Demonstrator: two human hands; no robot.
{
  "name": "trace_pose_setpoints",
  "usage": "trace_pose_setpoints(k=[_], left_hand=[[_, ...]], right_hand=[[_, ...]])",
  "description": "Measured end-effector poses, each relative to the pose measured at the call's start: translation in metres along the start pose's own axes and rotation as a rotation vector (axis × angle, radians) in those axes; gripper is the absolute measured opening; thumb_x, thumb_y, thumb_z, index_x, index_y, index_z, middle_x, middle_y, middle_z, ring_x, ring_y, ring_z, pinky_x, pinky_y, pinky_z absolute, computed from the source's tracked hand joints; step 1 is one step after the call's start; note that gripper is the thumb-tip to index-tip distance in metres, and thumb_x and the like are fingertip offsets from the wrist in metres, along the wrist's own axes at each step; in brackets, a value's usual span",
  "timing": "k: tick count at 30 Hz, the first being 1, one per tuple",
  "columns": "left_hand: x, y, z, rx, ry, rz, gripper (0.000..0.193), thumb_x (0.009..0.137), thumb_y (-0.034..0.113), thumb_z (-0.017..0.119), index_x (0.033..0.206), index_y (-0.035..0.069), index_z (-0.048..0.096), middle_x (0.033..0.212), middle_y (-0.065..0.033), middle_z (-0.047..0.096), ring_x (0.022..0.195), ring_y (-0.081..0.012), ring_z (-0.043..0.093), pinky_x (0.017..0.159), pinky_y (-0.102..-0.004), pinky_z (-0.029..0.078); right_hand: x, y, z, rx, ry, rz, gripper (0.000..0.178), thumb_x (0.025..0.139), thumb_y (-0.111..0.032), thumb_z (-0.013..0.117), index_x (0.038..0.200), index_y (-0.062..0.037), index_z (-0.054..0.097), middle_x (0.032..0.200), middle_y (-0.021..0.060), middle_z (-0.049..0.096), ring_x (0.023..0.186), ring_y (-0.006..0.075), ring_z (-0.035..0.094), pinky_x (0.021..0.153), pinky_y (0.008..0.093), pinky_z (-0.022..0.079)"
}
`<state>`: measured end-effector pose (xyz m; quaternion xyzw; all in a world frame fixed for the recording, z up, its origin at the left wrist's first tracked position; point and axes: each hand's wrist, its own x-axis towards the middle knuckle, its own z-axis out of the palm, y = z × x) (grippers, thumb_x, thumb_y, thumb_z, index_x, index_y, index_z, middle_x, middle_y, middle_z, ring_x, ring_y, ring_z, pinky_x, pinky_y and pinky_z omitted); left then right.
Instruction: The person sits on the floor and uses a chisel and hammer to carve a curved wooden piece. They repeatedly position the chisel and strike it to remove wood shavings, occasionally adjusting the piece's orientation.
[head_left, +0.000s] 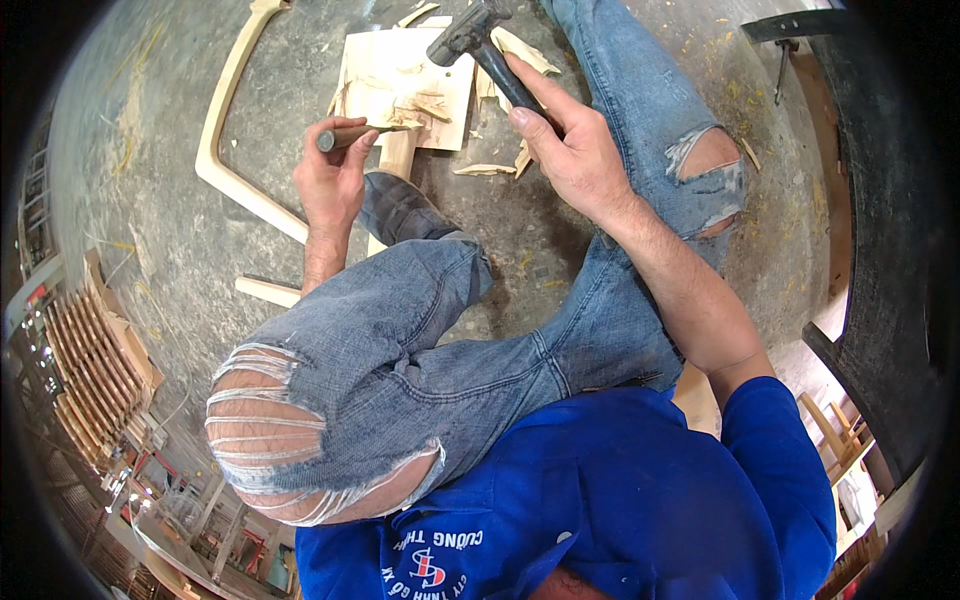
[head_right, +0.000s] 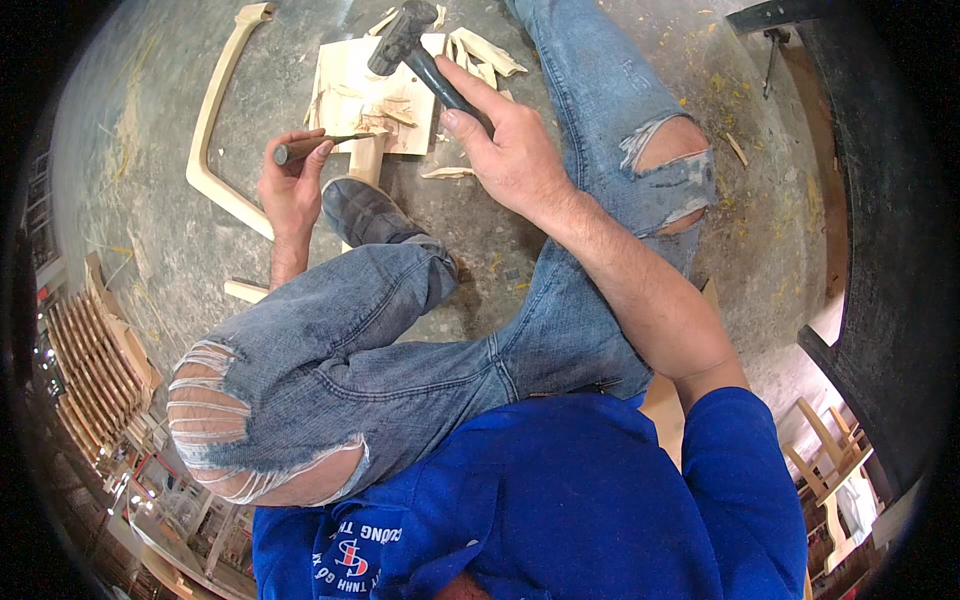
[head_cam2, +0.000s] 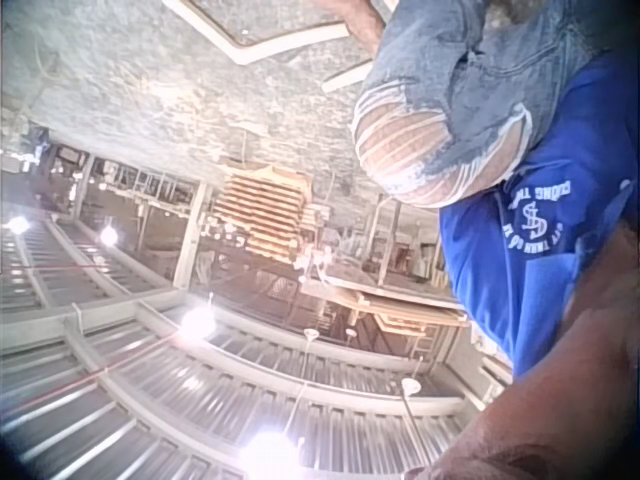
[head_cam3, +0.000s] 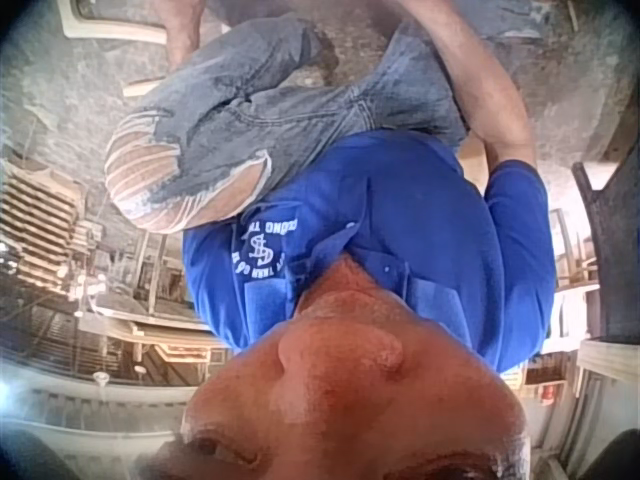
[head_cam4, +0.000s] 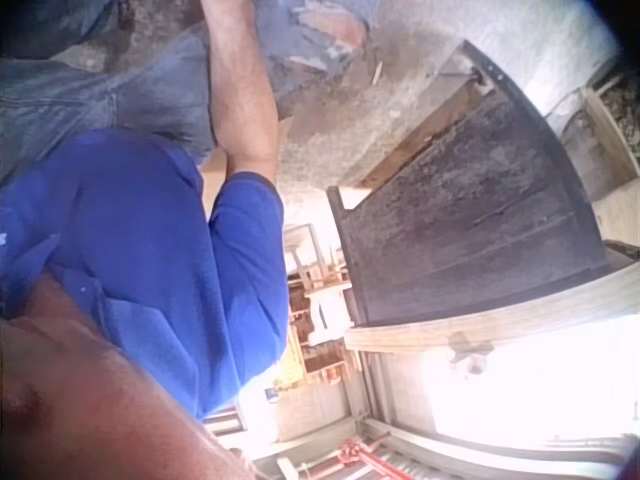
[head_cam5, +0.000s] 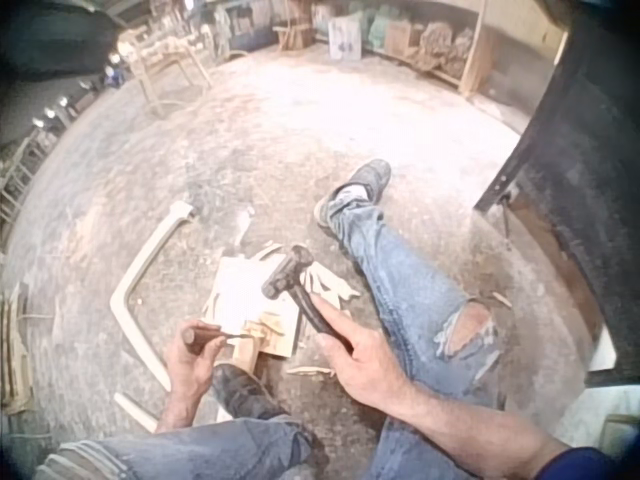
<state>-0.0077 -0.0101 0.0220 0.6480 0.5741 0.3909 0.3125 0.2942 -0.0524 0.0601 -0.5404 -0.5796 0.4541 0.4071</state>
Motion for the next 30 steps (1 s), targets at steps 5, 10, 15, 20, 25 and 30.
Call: trace_pose_setpoints(k=[5, 10, 15, 20, 25, 30], left_hand=[[0.001, 0.0, 0.002, 0.031, -0.02, 0.019, 0.034, 0.098, 0.019, 0.079, 0.122, 0.004, 0.06, 0.109, -0.0113, 0.08, 0.102, -0.0179, 0.078, 0.087, -0.0329, 0.065], [0.0, 0.001, 0.002, 0.089, -0.024, 0.003, 0.035, 0.097, 0.021, 0.08, 0.122, 0.006, 0.061, 0.109, -0.0107, 0.08, 0.101, -0.0177, 0.078, 0.085, -0.0321, 0.066], [0.0, 0.003, 0.003, 0.085, -0.012, 0.029, 0.032, 0.098, 0.02, 0.079, 0.121, 0.005, 0.062, 0.108, -0.0103, 0.08, 0.099, -0.0176, 0.078, 0.085, -0.0323, 0.066], [0.004, 0.01, 0.012, 0.035, -0.006, 0.037, 0.024, 0.096, 0.015, 0.081, 0.113, 0.003, 0.067, 0.102, -0.0087, 0.08, 0.094, -0.016, 0.079, 0.079, -0.0296, 0.064], [0.015, 0.017, 0.022, 0.07, -0.004, 0.052, 0.019, 0.093, 0.009, 0.083, 0.105, 0.001, 0.071, 0.089, -0.0061, 0.079, 0.085, -0.0128, 0.078, 0.073, -0.0276, 0.062], [0.011, 0.005, 0.03, -0.024, 0.037, 0.143, 0.019, 0.092, 0.01, 0.084, 0.104, 0.002, 0.071, 0.087, -0.0062, 0.079, 0.08, -0.0121, 0.078, 0.069, -0.0282, 0.062]], right_hand=[[0.0, -0.001, 0.0, -0.027, 0.006, -0.008, 0.055, 0.11, -0.022, 0.061, 0.162, -0.0161, 0.045, 0.082, -0.0046, 0.055, 0.071, 0.0028, 0.049, 0.067, 0.021, 0.047], [0.0, -0.001, -0.001, -0.027, 0.004, -0.009, 0.055, 0.11, -0.023, 0.061, 0.162, -0.0165, 0.046, 0.084, -0.0036, 0.057, 0.072, 0.003, 0.051, 0.068, 0.0213, 0.048], [0.0, -0.005, -0.002, -0.035, -0.001, -0.002, 0.054, 0.11, -0.024, 0.061, 0.162, -0.0163, 0.046, 0.087, -0.0026, 0.06, 0.072, 0.0032, 0.052, 0.069, 0.0216, 0.049], [-0.001, -0.009, -0.003, -0.134, -0.002, -0.042, 0.053, 0.11, -0.023, 0.061, 0.161, -0.0153, 0.048, 0.115, 0.0077, 0.073, 0.084, 0.0043, 0.063, 0.077, 0.0249, 0.054], [-0.007, -0.042, -0.004, -0.11, -0.025, -0.158, 0.053, 0.107, -0.014, 0.062, 0.158, -0.0102, 0.049, 0.145, 0.0156, 0.067, 0.101, 0.0136, 0.073, 0.085, 0.0285, 0.059], [-0.004, -0.071, 0.006, -0.21, 0.043, -0.506, 0.055, 0.102, -0.002, 0.062, 0.156, -0.0043, 0.051, 0.148, 0.0156, 0.064, 0.09, 0.0207, 0.077, 0.082, 0.0322, 0.062]])
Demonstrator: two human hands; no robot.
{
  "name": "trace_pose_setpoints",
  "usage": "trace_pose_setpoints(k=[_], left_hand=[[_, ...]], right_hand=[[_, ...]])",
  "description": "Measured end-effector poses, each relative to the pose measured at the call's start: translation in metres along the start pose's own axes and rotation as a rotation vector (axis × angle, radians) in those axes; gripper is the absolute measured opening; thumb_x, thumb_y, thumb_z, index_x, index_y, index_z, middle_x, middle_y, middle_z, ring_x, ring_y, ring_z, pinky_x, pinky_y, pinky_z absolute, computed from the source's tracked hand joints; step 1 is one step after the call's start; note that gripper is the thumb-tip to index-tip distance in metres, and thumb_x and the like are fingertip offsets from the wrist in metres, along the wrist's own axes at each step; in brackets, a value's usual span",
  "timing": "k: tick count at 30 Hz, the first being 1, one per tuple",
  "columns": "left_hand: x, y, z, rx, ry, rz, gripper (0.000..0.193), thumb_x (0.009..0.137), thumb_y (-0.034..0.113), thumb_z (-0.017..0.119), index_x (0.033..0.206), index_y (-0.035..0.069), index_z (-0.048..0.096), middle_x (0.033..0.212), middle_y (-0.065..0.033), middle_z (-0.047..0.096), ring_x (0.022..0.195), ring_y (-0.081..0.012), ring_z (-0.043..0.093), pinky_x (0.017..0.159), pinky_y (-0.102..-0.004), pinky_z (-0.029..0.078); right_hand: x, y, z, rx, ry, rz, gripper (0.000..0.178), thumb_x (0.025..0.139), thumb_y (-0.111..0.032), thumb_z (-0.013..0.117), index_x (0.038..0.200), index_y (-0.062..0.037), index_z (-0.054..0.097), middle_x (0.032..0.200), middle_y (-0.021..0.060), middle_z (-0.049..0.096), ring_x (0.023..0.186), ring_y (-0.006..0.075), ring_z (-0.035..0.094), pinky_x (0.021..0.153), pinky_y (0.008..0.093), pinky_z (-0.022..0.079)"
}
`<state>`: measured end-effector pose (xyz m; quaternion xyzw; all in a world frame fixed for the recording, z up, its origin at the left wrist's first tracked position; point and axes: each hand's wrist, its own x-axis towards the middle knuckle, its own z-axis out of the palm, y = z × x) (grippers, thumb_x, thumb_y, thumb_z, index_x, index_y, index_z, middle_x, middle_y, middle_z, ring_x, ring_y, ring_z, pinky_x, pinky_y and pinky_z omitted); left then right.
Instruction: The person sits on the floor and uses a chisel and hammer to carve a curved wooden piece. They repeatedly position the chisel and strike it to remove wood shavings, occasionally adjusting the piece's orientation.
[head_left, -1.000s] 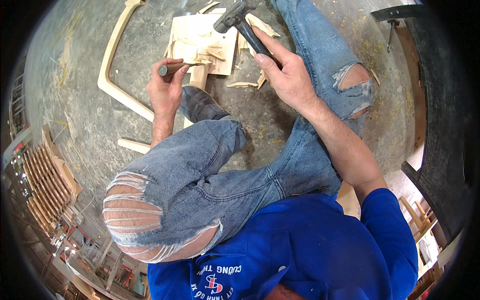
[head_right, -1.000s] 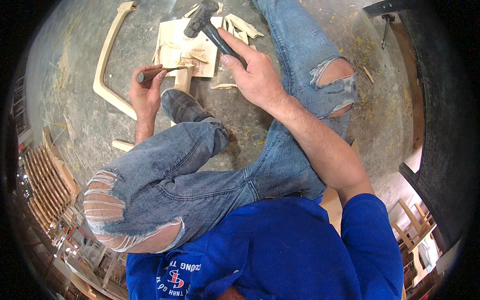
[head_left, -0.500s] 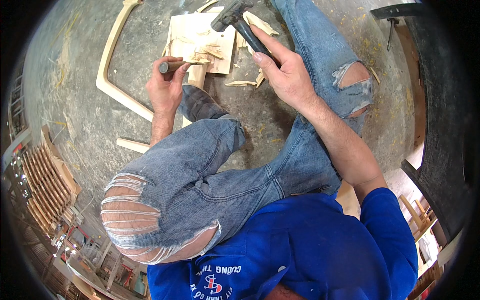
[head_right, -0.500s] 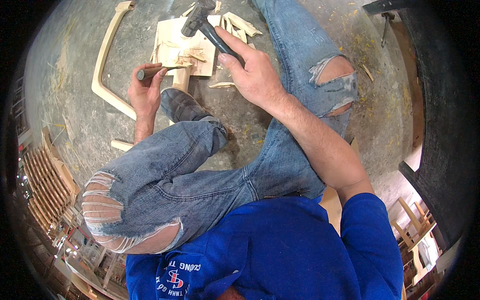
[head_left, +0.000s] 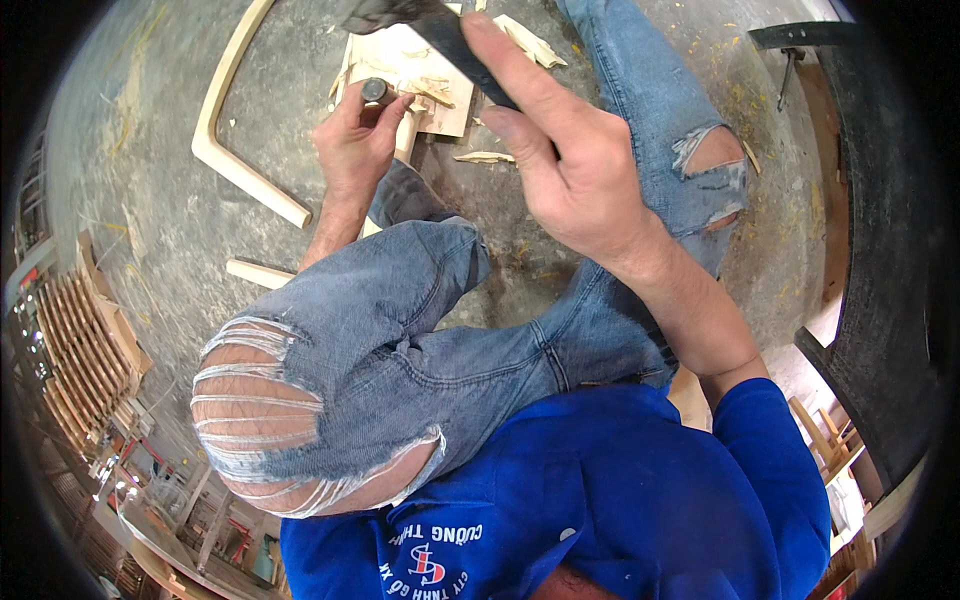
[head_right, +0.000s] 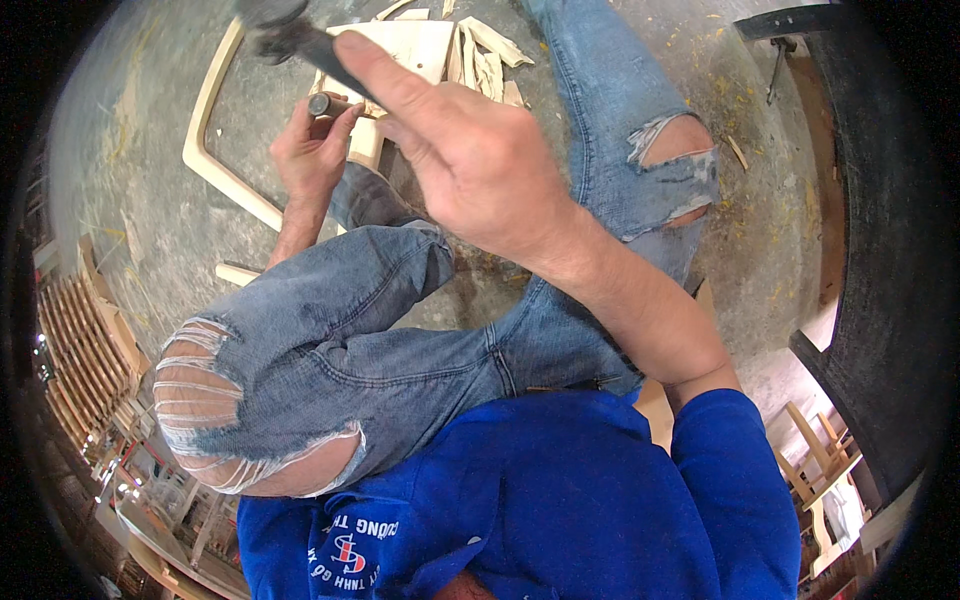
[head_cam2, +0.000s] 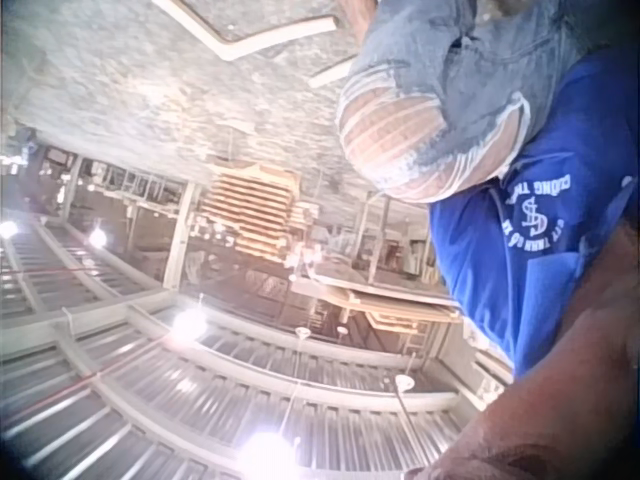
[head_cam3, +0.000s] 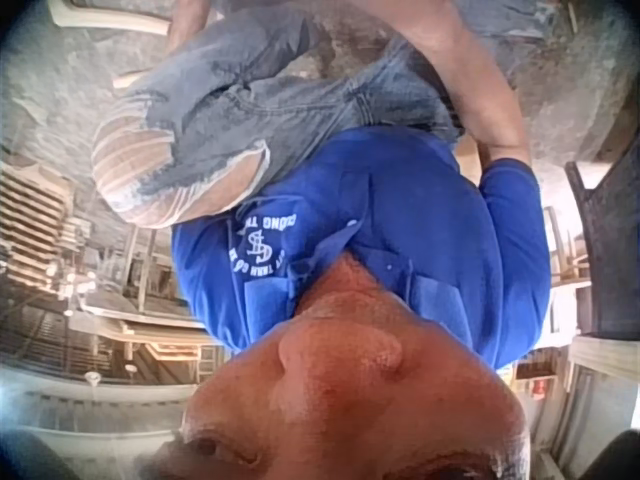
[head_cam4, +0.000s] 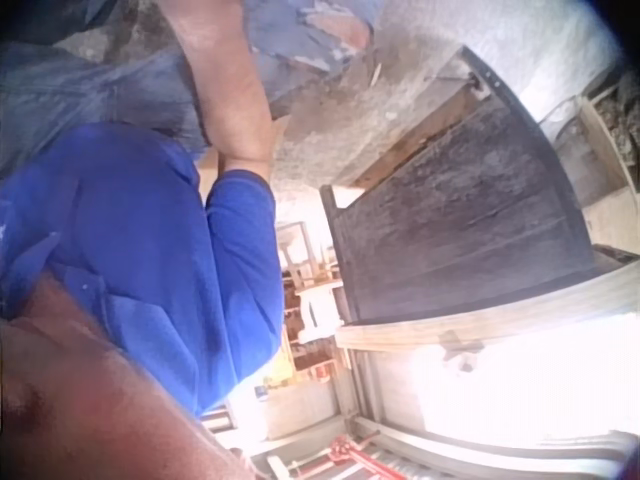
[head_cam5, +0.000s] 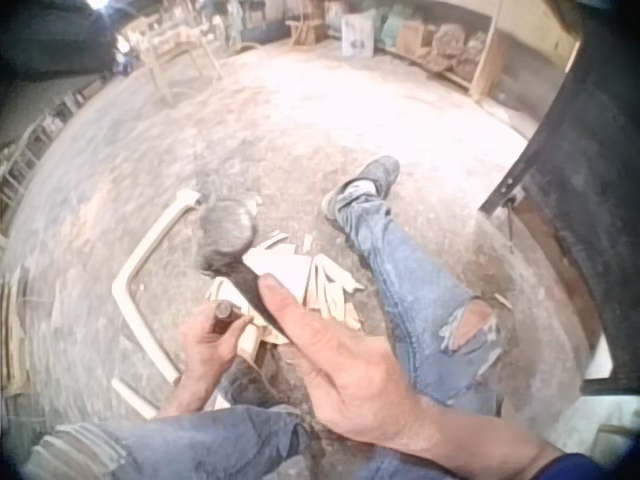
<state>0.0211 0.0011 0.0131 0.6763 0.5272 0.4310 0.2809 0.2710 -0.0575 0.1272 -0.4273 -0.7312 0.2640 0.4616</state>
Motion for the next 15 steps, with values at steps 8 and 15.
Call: trace_pose_setpoints(k=[8, 15], left_hand=[[-0.002, -0.001, -0.002, 0.066, 0.027, -0.006, 0.024, 0.09, 0.015, 0.087, 0.106, 0.004, 0.074, 0.086, -0.0082, 0.08, 0.079, -0.0139, 0.079, 0.067, -0.0279, 0.062], [-0.001, 0.003, 0.006, 0.148, 0.026, 0.069, 0.026, 0.088, 0.017, 0.088, 0.106, 0.004, 0.075, 0.087, -0.0095, 0.08, 0.08, -0.0162, 0.08, 0.066, -0.0293, 0.063]], right_hand=[[0.015, -0.001, 0.008, -0.115, -0.174, 0.204, 0.058, 0.099, 0.001, 0.064, 0.153, -0.0172, 0.057, 0.124, 0.0183, 0.075, 0.1, 0.0267, 0.079, 0.083, 0.0377, 0.063], [0.011, -0.006, 0.007, -0.191, -0.193, 0.034, 0.057, 0.096, 0.006, 0.064, 0.152, -0.0065, 0.056, 0.122, 0.016, 0.077, 0.082, 0.0227, 0.076, 0.076, 0.0365, 0.063]])
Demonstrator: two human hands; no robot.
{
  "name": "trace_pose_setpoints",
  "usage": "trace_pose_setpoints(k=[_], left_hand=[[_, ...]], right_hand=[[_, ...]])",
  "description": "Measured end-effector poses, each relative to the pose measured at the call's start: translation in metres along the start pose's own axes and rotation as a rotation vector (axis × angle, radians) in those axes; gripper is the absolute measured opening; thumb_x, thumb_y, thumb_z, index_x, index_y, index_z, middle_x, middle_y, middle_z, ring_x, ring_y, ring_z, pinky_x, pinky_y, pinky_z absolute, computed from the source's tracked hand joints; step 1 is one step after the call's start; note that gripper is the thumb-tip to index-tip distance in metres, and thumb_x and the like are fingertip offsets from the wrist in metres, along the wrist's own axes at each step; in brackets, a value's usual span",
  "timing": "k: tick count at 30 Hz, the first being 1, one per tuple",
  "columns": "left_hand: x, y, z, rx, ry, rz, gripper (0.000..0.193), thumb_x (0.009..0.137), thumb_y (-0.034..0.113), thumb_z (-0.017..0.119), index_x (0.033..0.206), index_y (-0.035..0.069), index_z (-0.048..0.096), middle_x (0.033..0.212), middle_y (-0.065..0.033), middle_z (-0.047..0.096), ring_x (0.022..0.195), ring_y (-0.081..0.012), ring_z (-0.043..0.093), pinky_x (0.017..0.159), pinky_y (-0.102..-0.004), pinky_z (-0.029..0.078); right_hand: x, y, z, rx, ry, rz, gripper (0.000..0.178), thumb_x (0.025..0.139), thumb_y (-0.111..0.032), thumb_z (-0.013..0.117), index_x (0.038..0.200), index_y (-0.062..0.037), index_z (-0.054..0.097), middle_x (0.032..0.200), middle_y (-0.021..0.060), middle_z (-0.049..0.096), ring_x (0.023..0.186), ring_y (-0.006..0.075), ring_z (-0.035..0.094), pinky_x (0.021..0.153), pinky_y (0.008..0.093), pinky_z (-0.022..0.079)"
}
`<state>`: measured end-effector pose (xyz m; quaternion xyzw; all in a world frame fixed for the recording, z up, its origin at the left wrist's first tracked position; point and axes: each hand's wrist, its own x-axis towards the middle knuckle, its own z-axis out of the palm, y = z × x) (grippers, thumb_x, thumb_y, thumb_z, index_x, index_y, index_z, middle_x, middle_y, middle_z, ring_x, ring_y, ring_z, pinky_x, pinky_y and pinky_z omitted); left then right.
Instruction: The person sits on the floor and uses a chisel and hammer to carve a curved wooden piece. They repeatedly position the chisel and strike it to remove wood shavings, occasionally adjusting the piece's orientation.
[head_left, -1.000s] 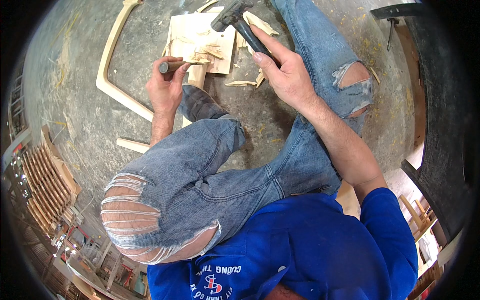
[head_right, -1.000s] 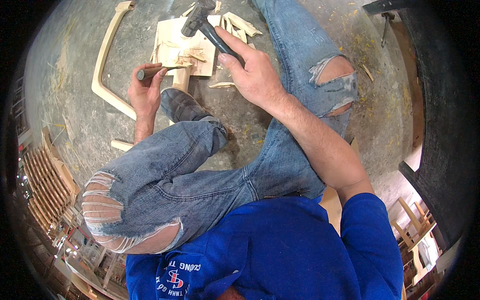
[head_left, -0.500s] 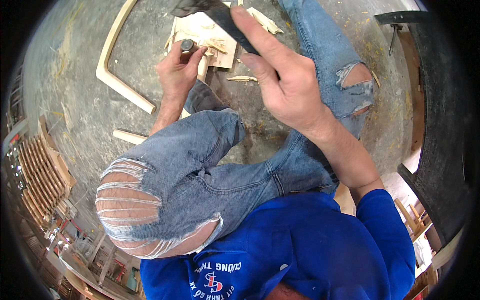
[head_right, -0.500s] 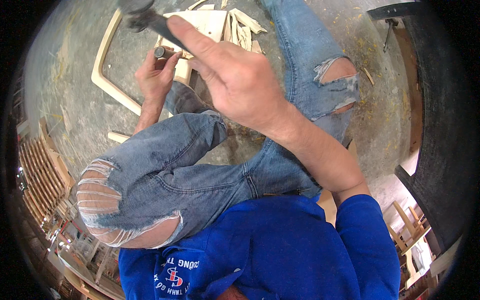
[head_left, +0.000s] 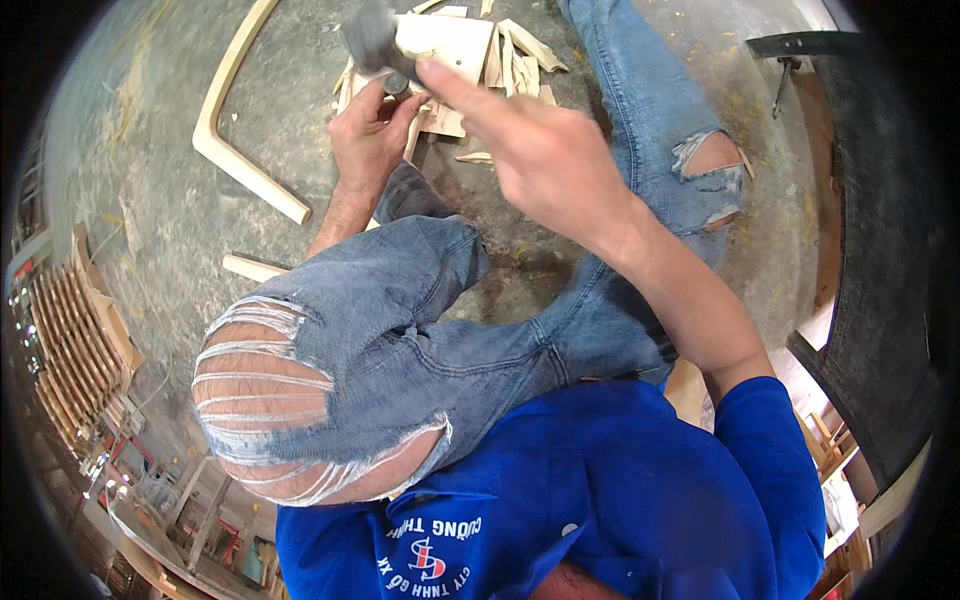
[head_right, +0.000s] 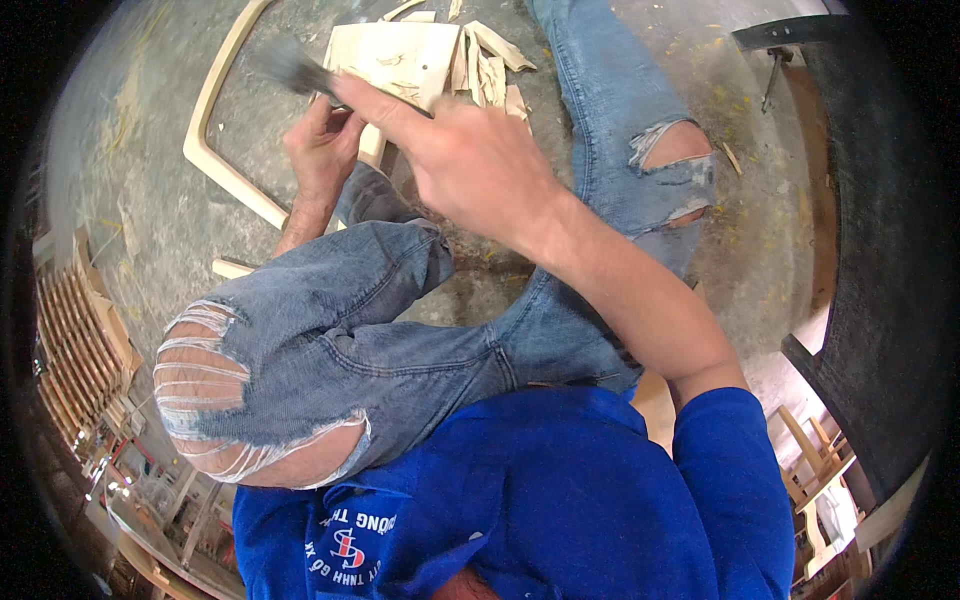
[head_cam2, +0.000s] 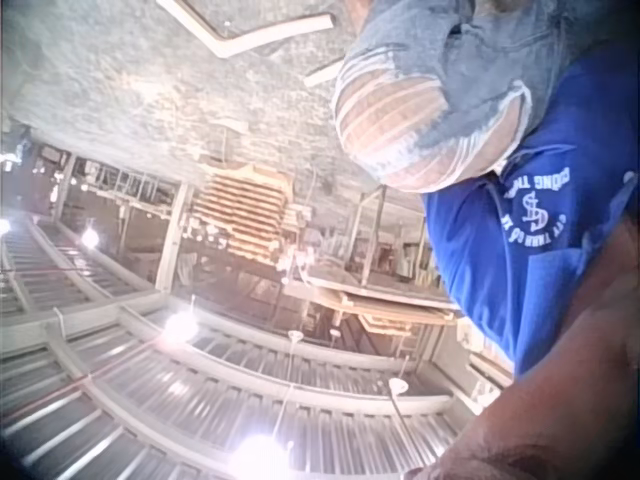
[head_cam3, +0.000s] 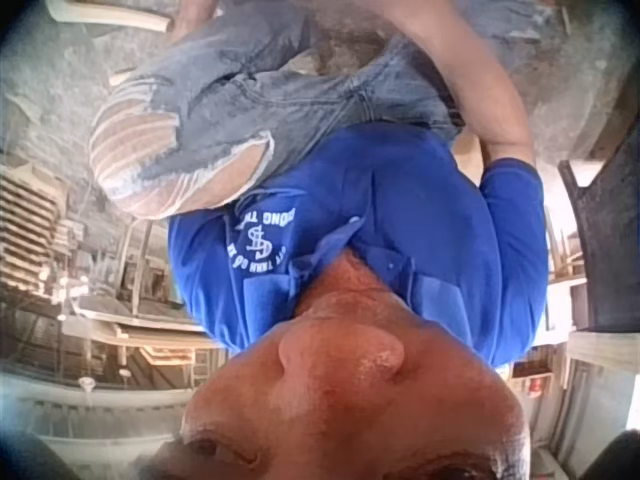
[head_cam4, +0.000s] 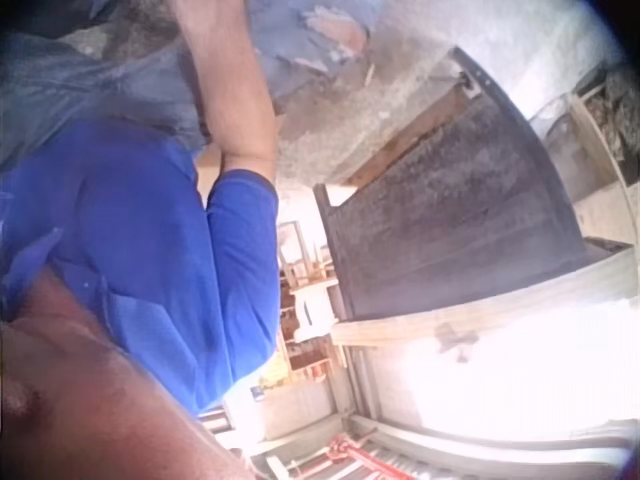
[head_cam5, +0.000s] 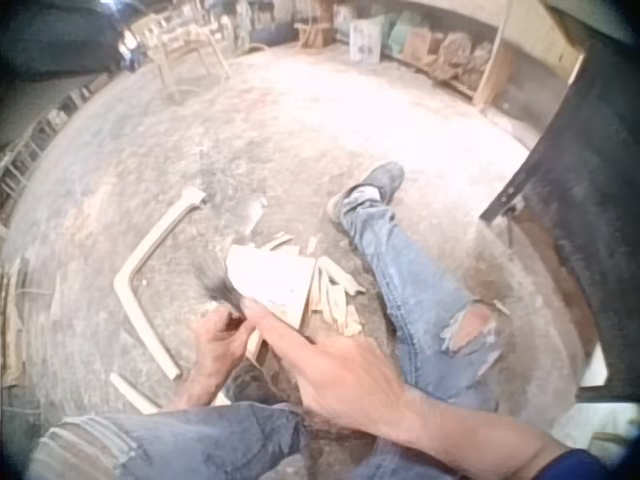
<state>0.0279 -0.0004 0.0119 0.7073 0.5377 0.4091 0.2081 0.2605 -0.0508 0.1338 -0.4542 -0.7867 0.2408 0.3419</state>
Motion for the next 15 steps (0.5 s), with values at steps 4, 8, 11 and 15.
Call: trace_pose_setpoints(k=[4, 8, 11, 15], left_hand=[[0.0, -0.008, 0.0, -0.067, -0.023, -0.016, 0.026, 0.089, 0.019, 0.088, 0.107, 0.005, 0.075, 0.089, -0.0091, 0.08, 0.081, -0.0172, 0.08, 0.066, -0.0298, 0.062], [0.0, 0.003, -0.005, 0.065, -0.032, -0.023, 0.026, 0.089, 0.02, 0.088, 0.106, 0.006, 0.075, 0.089, -0.0085, 0.08, 0.078, -0.0185, 0.08, 0.066, -0.0316, 0.062], [0.002, 0.003, -0.005, 0.121, -0.025, 0.003, 0.027, 0.089, 0.02, 0.088, 0.106, 0.005, 0.075, 0.089, -0.0084, 0.079, 0.078, -0.0186, 0.08, 0.066, -0.0316, 0.061], [-0.004, -0.015, 0.006, -0.006, -0.003, -0.017, 0.028, 0.088, 0.02, 0.088, 0.107, 0.005, 0.074, 0.089, -0.009, 0.079, 0.079, -0.0188, 0.08, 0.067, -0.0319, 0.062]], right_hand=[[0.013, -0.009, -0.011, 0.076, -0.002, 0.139, 0.055, 0.096, 0.006, 0.066, 0.149, -0.0031, 0.058, 0.125, 0.0177, 0.076, 0.087, 0.0231, 0.077, 0.076, 0.032, 0.062], [0.006, -0.014, -0.009, 0.148, 0.337, -0.184, 0.055, 0.096, 0.006, 0.065, 0.15, -0.0018, 0.057, 0.133, 0.0185, 0.072, 0.103, 0.0269, 0.078, 0.086, 0.0346, 0.063], [-0.01, -0.001, 0.01, -0.008, -0.091, 0.145, 0.058, 0.099, 0.0, 0.064, 0.154, -0.0123, 0.054, 0.129, 0.0181, 0.074, 0.095, 0.0286, 0.078, 0.084, 0.0385, 0.064], [-0.01, 0.001, 0.009, 0.097, -0.027, 0.112, 0.058, 0.101, -0.003, 0.065, 0.156, -0.0131, 0.052, 0.133, 0.0176, 0.072, 0.102, 0.0291, 0.076, 0.091, 0.0385, 0.062]])
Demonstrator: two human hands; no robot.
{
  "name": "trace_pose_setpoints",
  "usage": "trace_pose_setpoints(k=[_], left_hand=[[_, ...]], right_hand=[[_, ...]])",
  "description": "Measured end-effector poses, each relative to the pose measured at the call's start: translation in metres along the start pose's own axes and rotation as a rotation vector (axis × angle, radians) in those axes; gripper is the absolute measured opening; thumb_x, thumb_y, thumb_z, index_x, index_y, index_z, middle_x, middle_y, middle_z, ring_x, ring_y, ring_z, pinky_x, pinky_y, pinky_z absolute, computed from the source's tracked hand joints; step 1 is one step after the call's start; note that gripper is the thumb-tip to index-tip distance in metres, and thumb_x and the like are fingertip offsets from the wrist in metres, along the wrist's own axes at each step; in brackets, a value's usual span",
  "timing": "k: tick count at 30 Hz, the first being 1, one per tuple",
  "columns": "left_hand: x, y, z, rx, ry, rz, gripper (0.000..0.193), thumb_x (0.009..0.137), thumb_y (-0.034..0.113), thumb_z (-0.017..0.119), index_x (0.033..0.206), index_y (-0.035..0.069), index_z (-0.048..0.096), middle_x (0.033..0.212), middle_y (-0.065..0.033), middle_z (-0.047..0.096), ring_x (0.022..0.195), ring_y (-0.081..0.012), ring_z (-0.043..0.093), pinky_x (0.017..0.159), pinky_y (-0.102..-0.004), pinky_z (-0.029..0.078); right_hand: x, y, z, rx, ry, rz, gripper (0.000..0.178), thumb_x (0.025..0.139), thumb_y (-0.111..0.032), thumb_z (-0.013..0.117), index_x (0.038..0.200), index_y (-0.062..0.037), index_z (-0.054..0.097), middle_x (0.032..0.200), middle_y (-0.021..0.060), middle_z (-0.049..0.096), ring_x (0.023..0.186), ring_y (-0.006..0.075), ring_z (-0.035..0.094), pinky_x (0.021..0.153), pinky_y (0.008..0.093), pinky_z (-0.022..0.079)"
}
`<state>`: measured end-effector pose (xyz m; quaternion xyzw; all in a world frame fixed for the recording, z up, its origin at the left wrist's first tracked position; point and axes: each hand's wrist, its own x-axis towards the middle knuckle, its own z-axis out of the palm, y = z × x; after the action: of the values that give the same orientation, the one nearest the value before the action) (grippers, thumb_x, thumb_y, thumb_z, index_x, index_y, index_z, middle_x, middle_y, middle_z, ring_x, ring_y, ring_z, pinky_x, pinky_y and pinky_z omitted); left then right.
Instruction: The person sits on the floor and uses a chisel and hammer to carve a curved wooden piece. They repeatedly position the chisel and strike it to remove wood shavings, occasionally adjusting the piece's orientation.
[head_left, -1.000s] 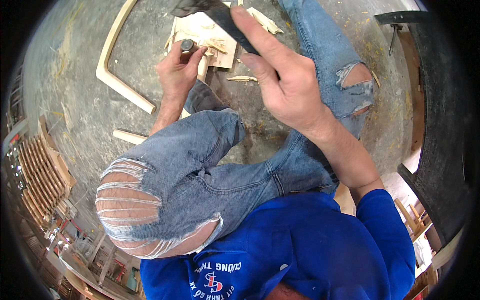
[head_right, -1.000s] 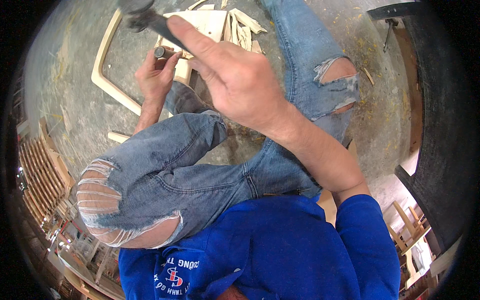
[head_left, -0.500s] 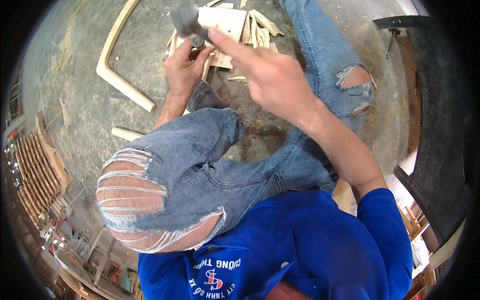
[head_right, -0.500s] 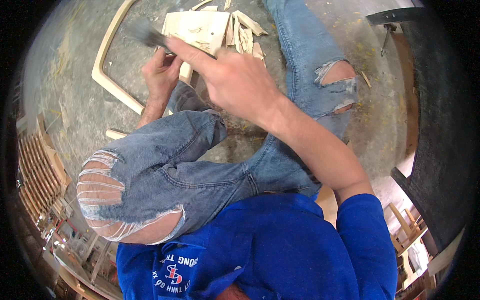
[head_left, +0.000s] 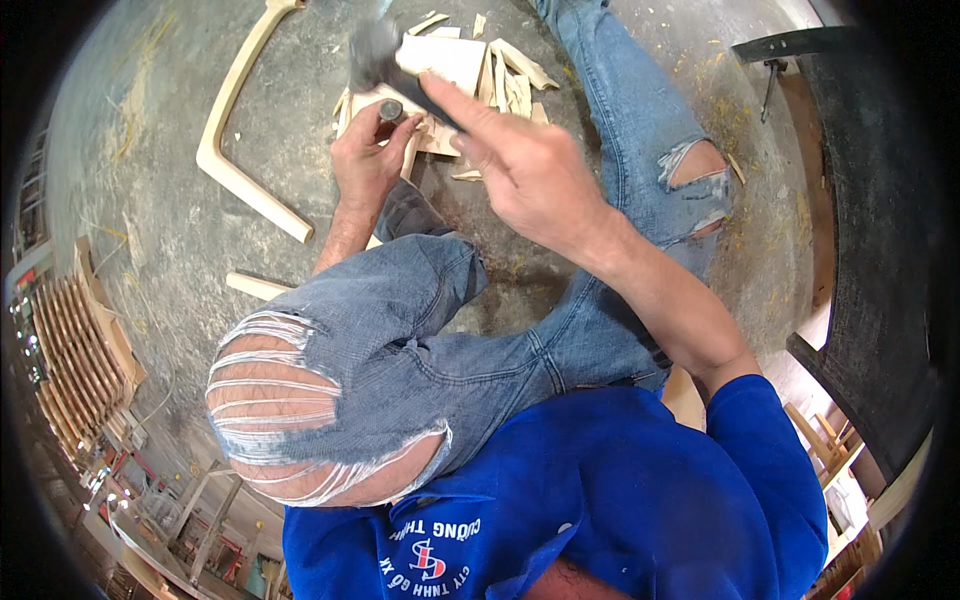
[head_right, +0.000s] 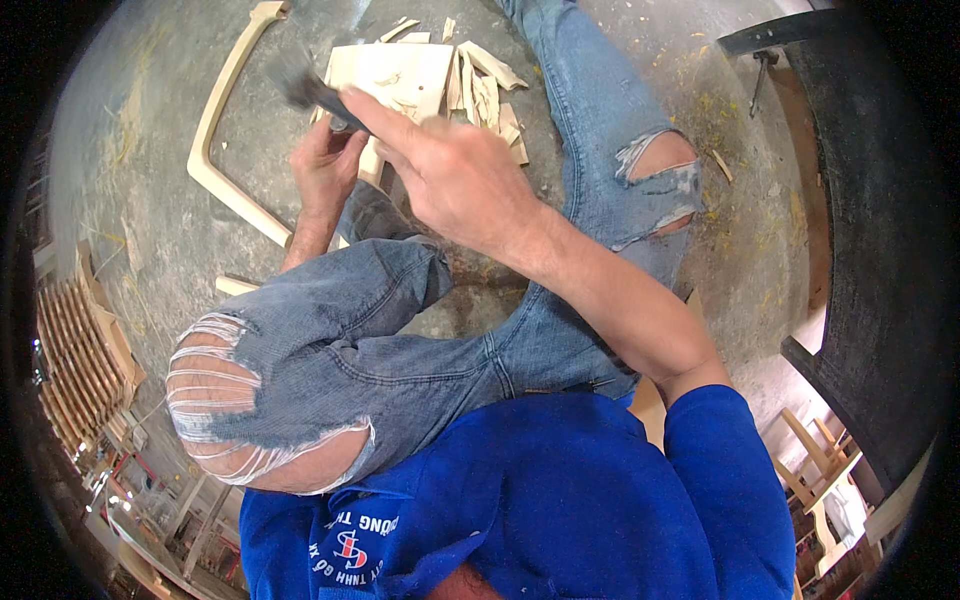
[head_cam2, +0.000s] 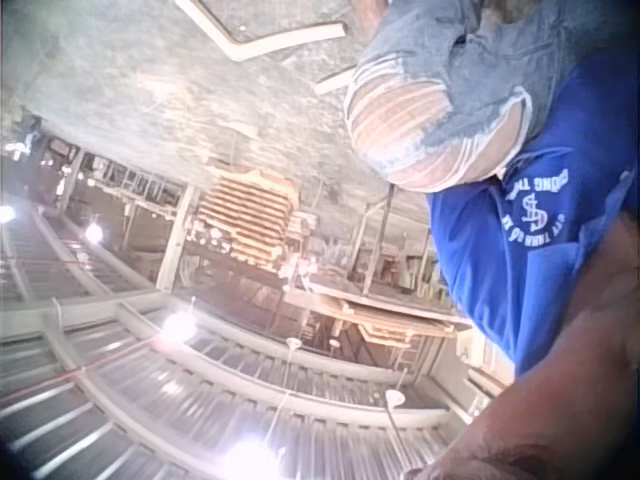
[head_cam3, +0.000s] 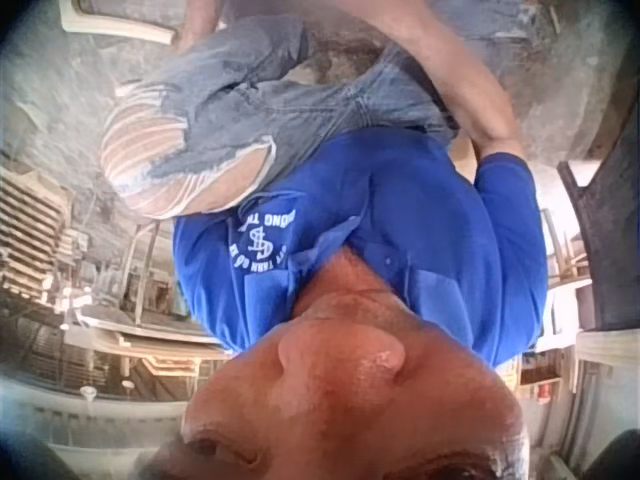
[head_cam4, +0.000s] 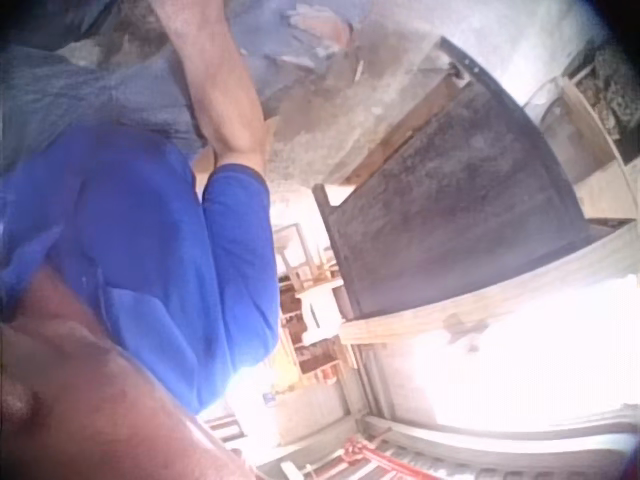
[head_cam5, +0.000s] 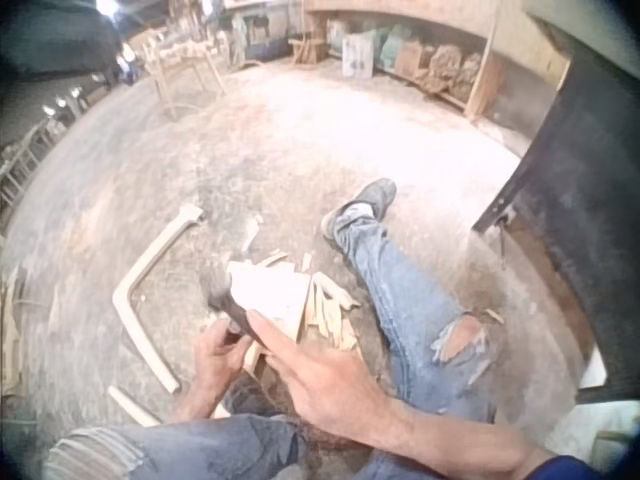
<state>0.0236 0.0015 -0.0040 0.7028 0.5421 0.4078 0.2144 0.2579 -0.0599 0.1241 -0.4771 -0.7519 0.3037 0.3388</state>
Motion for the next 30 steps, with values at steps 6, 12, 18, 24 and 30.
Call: trace_pose_setpoints(k=[6, 12, 18, 24, 30], left_hand=[[0.009, 0.015, -0.012, 0.018, -0.171, -0.156, 0.018, 0.09, 0.012, 0.081, 0.107, 0.01, 0.074, 0.088, -0.0089, 0.078, 0.08, -0.0165, 0.078, 0.071, -0.0313, 0.061], [-0.023, 0.011, -0.036, -0.08, -0.3, -0.041, 0.013, 0.088, -0.005, 0.073, 0.099, 0.0, 0.07, 0.111, -0.0155, 0.076, 0.097, -0.0215, 0.076, 0.072, -0.0316, 0.06], [-0.09, -0.011, -0.026, 0.013, -0.23, 0.145, 0.017, 0.087, -0.014, 0.069, 0.101, -0.004, 0.068, 0.121, -0.018, 0.075, 0.124, -0.0326, 0.07, 0.08, -0.0326, 0.062], [-0.028, 0.001, -0.033, -0.175, 0.035, 0.027, 0.016, 0.095, -0.007, 0.067, 0.109, -0.001, 0.071, 0.121, -0.016, 0.076, 0.12, -0.0331, 0.072, 0.089, -0.0346, 0.062], [0.048, -0.007, -0.056, 0.255, -0.193, -0.195, 0.019, 0.101, 0.013, 0.071, 0.117, 0.005, 0.074, 0.099, -0.0167, 0.079, 0.088, -0.0242, 0.076, 0.075, -0.0347, 0.059]], right_hand=[[0.01, -0.009, -0.024, 0.263, 0.259, -0.25, 0.052, 0.103, -0.003, 0.064, 0.153, 0.0013, 0.051, 0.155, 0.0175, 0.058, 0.138, 0.0274, 0.061, 0.11, 0.0354, 0.052], [-0.009, 0.027, -0.006, 0.424, 0.135, 0.138, 0.053, 0.106, -0.011, 0.063, 0.157, -0.0041, 0.048, 0.151, 0.0172, 0.061, 0.128, 0.0176, 0.064, 0.108, 0.0318, 0.051], [-0.005, 0.057, 0.003, 0.406, 0.214, 0.252, 0.053, 0.108, -0.017, 0.063, 0.159, -0.0137, 0.049, 0.1, 0.0041, 0.068, 0.088, 0.0091, 0.062, 0.079, 0.0264, 0.054], [-0.004, 0.06, 0.001, 0.475, 0.283, 0.348, 0.053, 0.106, -0.017, 0.063, 0.157, -0.0136, 0.052, 0.124, 0.0138, 0.071, 0.106, 0.0145, 0.067, 0.094, 0.0307, 0.054], [0.002, 0.065, -0.005, 0.44, 0.178, 0.514, 0.056, 0.104, -0.017, 0.062, 0.158, -0.01, 0.049, 0.129, 0.0172, 0.074, 0.102, 0.0161, 0.071, 0.094, 0.0315, 0.055]])
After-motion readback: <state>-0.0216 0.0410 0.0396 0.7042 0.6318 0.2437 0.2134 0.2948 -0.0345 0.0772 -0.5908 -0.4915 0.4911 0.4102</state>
